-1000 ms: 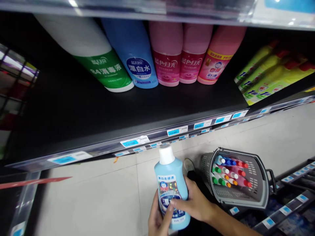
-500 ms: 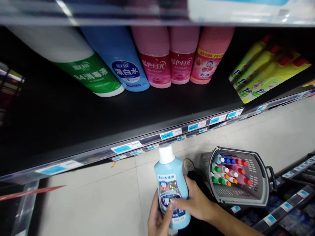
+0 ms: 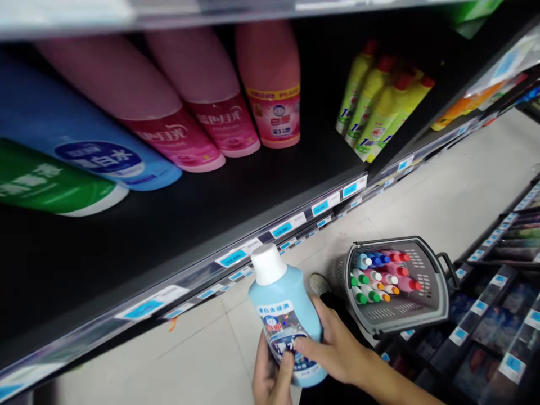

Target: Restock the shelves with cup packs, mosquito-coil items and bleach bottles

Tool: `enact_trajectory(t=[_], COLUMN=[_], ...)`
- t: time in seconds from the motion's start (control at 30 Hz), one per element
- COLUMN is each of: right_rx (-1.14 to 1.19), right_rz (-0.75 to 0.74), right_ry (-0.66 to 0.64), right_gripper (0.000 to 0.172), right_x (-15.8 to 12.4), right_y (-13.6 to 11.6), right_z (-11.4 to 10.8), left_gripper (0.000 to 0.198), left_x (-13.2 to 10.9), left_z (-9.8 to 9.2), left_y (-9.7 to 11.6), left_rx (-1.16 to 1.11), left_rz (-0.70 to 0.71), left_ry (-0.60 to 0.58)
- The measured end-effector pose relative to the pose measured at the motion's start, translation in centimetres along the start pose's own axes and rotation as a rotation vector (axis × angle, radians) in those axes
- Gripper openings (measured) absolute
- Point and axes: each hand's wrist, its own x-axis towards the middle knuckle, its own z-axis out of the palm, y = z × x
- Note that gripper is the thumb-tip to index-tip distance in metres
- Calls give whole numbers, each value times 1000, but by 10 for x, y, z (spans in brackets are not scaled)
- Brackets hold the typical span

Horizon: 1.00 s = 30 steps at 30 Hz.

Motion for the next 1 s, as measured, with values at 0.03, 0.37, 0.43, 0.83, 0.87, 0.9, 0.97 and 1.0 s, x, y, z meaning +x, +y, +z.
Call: enact_trajectory(t=[0.03, 0.37, 0.43, 0.83, 0.87, 0.9, 0.97, 1.0], right_rx=[14, 138, 107, -198, -217, -231, -238, -232], right_rz=[1, 34, 72, -388, -392, -383, -353, -346], right_ry=[20, 184, 213, -348, -367, -367, -319, -297], right_gripper=[54, 51, 49, 77, 77, 74, 62, 57], right_x=[-3, -39, -45, -23, -25, -28, -36, -41], right_y=[2, 17, 18, -35, -32, -29, -18, -13], right_z=[-2, 5, 10, 73, 73, 72, 64, 58], left_gripper=[101, 87, 91, 61, 61, 60, 57, 54], left_x=[-1, -38, -45, -12, -6, 1, 20, 31], left_z=[1, 15, 19, -55, -62, -69, -79, -83], left_y=[-2, 33, 53, 144, 155, 167, 196, 212], left_rx=[15, 187, 217, 22, -11, -47, -102, -121], left_rz=[-10, 161, 236, 463, 472, 496, 585, 647], left_ry=[-12, -236, -331, 33, 79, 128, 222, 265])
